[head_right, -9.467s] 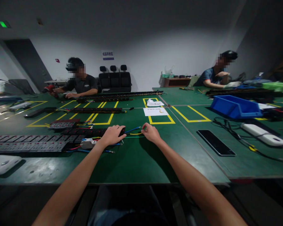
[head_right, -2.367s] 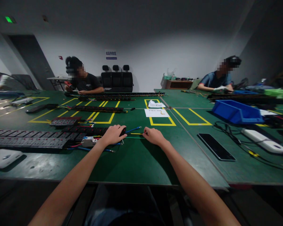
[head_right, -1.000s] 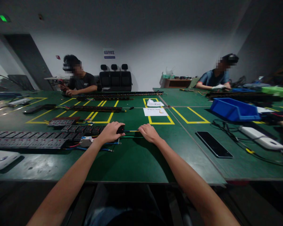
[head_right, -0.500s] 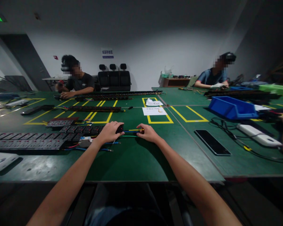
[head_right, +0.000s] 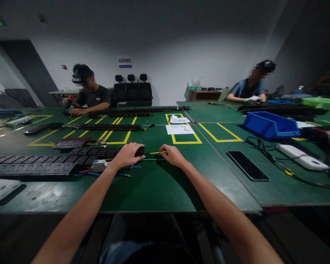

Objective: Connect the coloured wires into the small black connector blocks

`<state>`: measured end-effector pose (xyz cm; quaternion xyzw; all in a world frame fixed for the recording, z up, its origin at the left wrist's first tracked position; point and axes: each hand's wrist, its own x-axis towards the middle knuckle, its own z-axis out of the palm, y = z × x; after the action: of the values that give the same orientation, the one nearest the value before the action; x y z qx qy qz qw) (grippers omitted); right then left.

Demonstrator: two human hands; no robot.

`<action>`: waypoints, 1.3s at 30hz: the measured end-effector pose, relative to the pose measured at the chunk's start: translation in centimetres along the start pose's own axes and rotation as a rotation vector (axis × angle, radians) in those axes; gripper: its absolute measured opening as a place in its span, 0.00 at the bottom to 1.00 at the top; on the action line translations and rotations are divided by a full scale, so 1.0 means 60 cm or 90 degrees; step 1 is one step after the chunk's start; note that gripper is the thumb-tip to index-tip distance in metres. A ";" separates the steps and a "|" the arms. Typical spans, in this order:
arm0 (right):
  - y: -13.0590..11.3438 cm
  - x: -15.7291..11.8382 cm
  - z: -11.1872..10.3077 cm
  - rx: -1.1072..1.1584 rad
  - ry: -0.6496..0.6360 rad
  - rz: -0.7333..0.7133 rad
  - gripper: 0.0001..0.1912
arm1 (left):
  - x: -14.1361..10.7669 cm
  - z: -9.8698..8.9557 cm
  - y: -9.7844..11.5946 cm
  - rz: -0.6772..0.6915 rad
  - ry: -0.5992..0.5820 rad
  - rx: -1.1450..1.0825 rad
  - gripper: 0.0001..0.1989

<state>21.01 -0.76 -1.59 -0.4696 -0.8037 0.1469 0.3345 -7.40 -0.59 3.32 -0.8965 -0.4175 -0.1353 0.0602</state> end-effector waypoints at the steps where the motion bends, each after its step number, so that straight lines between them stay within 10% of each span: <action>1: -0.001 -0.001 -0.001 0.015 -0.013 0.003 0.09 | 0.000 0.001 0.001 0.000 -0.008 0.002 0.28; 8: 0.001 0.004 -0.011 0.125 -0.096 0.058 0.14 | -0.001 0.008 0.003 0.000 -0.036 0.017 0.27; 16: 0.012 0.007 0.000 0.144 -0.010 0.061 0.12 | 0.004 0.012 0.006 -0.012 -0.046 0.042 0.26; 39: 0.024 -0.001 -0.043 -0.190 0.036 0.095 0.18 | 0.004 0.016 0.006 -0.005 -0.049 0.040 0.26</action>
<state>23.70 -0.27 -0.53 -0.5764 -0.7699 0.0370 0.2713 -6.77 -0.43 2.47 -0.8970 -0.4273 -0.0879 0.0714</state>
